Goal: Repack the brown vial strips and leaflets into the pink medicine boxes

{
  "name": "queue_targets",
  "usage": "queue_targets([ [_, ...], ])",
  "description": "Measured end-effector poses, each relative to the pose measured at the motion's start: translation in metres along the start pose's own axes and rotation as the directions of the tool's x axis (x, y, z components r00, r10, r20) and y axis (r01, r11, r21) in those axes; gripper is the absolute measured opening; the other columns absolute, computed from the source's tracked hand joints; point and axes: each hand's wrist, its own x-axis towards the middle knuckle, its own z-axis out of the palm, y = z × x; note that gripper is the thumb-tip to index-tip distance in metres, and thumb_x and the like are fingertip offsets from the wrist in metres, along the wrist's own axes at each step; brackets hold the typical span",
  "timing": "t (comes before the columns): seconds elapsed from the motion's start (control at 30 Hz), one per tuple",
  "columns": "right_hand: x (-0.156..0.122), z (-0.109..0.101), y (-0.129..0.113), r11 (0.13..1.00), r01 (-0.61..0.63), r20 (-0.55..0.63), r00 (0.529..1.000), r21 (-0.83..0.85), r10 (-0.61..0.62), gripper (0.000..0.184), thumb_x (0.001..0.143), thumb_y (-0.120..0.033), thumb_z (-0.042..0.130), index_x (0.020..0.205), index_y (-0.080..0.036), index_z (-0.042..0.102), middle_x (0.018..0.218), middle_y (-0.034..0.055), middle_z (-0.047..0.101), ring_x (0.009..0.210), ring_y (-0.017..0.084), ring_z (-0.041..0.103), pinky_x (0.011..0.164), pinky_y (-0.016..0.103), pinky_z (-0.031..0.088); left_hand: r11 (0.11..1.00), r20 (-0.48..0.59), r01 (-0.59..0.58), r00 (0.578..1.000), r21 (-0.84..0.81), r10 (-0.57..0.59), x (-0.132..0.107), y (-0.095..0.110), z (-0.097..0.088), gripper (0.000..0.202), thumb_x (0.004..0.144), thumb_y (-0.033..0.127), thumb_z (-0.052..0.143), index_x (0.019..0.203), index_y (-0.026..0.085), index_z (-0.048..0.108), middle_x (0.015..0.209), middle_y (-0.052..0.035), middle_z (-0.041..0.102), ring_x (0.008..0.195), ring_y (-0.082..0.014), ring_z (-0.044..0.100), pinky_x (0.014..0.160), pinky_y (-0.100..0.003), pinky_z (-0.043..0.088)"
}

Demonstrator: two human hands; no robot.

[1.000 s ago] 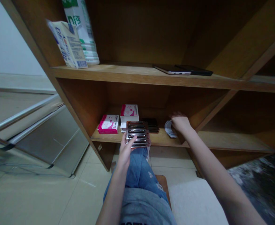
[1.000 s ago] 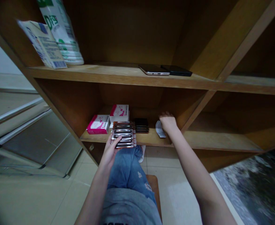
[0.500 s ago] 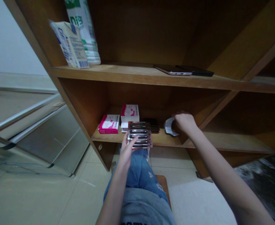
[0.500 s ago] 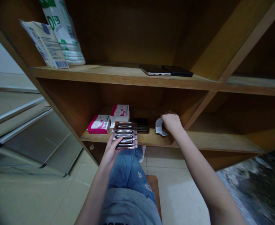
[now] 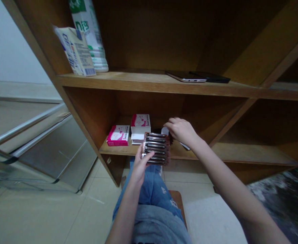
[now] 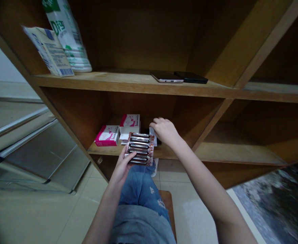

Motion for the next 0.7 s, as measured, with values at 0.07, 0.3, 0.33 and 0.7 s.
queue_targets([
  [0.07,0.003,0.003,-0.004,0.997,0.026,-0.007,1.000,0.069,-0.026,0.023,0.088,-0.015,0.046,0.101,-0.016,0.065,0.091,0.0090,0.061,0.086,0.020,0.054,0.070,0.027,0.036,1.000,0.000,-0.008,1.000,0.005,0.008,0.001,-0.001,0.000,0.061,0.060,0.027,0.075,0.117,0.024,0.054,0.109,-0.0041,0.065,0.092,-0.0208,0.064,0.070,-0.028,0.054],
  [0.3,0.007,0.006,-0.011,0.907,0.103,-0.083,0.994,0.408,-0.075,0.023,0.090,-0.019,0.046,0.102,-0.018,0.066,0.091,0.0054,0.062,0.087,0.016,0.056,0.073,0.024,0.041,0.999,-0.002,-0.047,0.999,-0.024,0.047,0.003,-0.003,0.000,0.060,0.060,0.025,0.075,0.116,0.025,0.052,0.112,-0.0033,0.064,0.100,-0.0205,0.061,0.080,-0.029,0.051],
  [0.33,0.007,0.006,-0.011,0.890,0.112,-0.093,0.993,0.443,-0.078,0.023,0.090,-0.020,0.047,0.102,-0.017,0.066,0.091,0.0054,0.062,0.086,0.016,0.056,0.073,0.024,0.041,0.999,0.001,-0.047,0.999,-0.027,0.047,0.004,-0.003,-0.001,0.060,0.060,0.025,0.074,0.115,0.025,0.052,0.111,-0.0032,0.064,0.100,-0.0204,0.061,0.081,-0.030,0.051],
  [0.7,0.000,0.014,-0.026,0.690,0.182,-0.231,0.973,0.701,-0.023,0.020,0.089,-0.022,0.050,0.099,-0.017,0.067,0.089,0.0053,0.061,0.083,0.016,0.058,0.074,0.027,0.045,0.998,-0.038,-0.035,0.999,-0.060,0.033,0.003,-0.005,-0.002,0.058,0.064,0.025,0.072,0.117,0.023,0.051,0.106,-0.0045,0.065,0.092,-0.0200,0.064,0.070,-0.026,0.051],
])
